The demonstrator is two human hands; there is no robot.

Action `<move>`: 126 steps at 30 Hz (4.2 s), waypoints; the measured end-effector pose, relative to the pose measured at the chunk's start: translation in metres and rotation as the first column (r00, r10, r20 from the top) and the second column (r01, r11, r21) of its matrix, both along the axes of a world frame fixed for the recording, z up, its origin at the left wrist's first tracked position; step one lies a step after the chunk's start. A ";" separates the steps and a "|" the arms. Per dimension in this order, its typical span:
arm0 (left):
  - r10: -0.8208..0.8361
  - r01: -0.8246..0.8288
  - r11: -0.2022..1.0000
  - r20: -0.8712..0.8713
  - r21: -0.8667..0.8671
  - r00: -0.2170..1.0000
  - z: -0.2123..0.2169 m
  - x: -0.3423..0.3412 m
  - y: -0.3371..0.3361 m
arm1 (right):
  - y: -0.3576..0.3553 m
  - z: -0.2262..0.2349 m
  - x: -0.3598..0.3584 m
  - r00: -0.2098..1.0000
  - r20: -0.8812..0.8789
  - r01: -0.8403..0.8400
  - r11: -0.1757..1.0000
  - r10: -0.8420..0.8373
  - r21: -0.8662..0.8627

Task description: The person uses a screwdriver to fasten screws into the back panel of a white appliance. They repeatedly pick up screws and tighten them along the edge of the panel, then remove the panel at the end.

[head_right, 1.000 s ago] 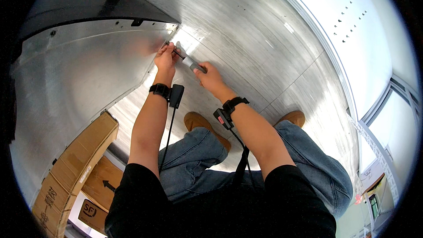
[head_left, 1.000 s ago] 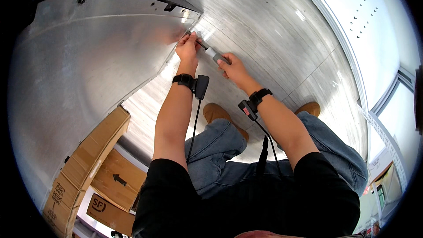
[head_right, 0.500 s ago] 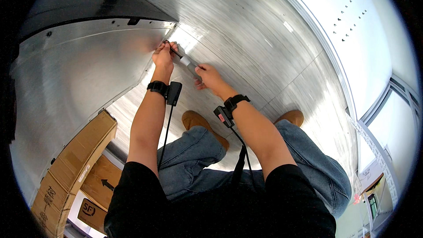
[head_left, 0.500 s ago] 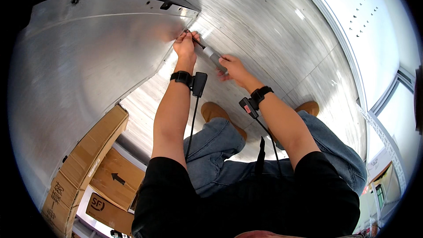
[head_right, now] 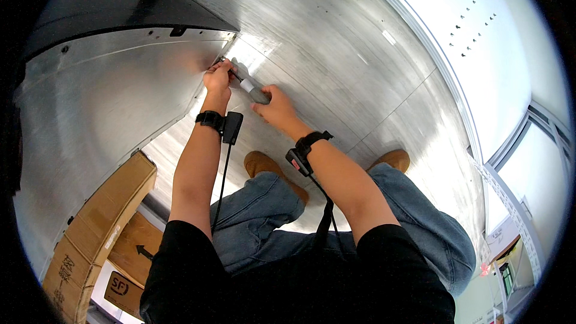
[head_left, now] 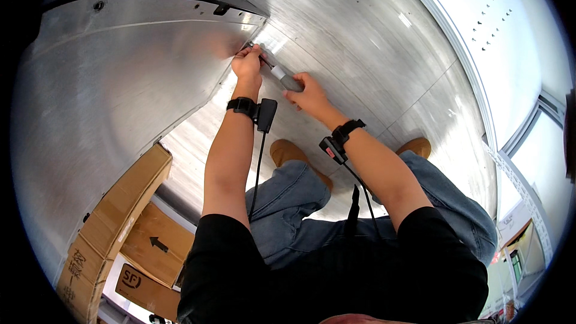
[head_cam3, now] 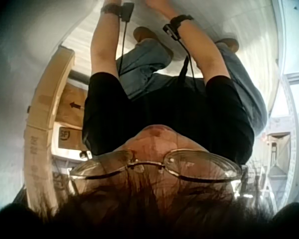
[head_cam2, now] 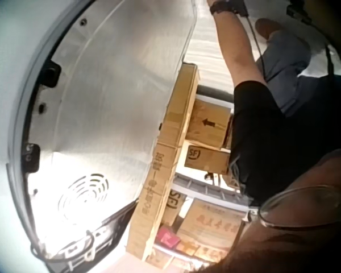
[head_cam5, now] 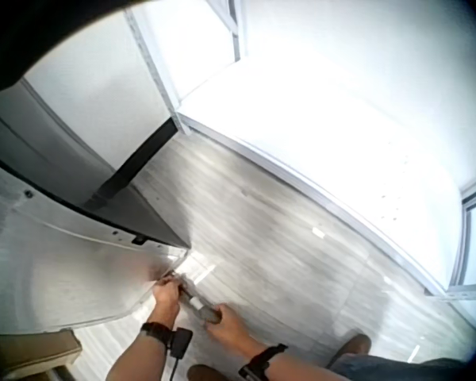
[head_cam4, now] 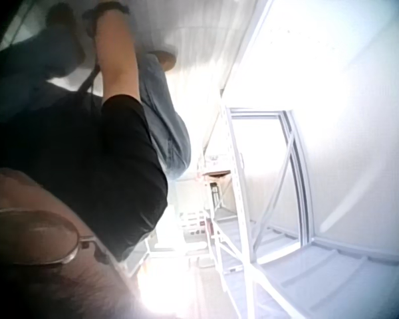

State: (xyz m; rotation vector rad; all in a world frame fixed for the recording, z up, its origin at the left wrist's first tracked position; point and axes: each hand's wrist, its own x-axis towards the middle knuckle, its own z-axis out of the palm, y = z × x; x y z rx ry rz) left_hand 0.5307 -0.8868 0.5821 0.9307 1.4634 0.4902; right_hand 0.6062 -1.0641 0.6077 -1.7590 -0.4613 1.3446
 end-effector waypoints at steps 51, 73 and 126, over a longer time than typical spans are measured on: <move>0.011 -0.011 1.000 -0.021 0.018 1.000 0.005 -0.005 -0.002 | -0.003 0.004 0.009 0.926 -0.374 -0.019 0.997 0.048 0.079; 0.043 -0.038 0.997 0.068 -0.070 0.997 0.016 -0.004 -0.002 | -0.010 -0.004 0.019 0.671 -0.729 0.129 0.989 -0.137 -0.067; 0.174 -0.183 0.979 0.098 0.087 0.980 0.235 -0.093 0.002 | 0.065 0.307 0.027 0.987 -0.011 -0.124 0.808 0.159 0.576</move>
